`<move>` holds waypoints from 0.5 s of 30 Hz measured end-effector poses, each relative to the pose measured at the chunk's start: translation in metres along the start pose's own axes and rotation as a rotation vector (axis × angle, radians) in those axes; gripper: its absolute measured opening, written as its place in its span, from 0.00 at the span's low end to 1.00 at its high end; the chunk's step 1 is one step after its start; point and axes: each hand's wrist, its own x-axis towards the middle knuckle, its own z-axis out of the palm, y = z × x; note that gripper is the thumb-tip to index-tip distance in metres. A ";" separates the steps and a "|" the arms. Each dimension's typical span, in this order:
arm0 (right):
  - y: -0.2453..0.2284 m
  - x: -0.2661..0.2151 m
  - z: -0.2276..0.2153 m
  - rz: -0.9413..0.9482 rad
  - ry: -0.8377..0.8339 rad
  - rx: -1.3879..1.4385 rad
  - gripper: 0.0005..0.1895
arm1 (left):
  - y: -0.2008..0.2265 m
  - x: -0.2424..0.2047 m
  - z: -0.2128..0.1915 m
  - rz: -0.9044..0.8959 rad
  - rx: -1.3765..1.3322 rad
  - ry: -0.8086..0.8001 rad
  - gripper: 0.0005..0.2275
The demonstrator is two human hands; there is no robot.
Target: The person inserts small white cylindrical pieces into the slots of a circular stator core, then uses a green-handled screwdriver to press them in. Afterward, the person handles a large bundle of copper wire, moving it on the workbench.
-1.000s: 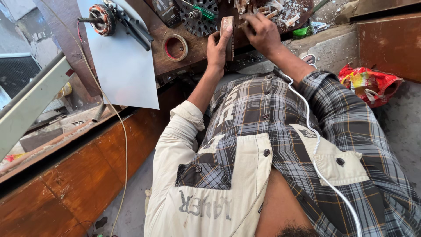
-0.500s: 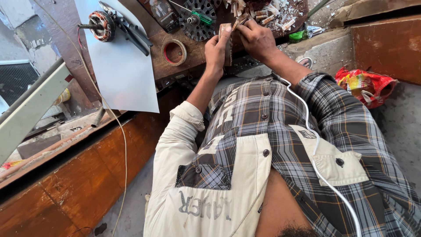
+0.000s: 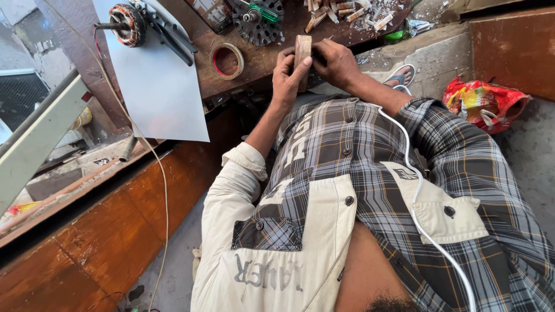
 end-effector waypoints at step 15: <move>0.001 0.013 0.008 0.015 0.186 -0.041 0.14 | 0.001 0.021 -0.016 -0.169 -0.027 -0.014 0.38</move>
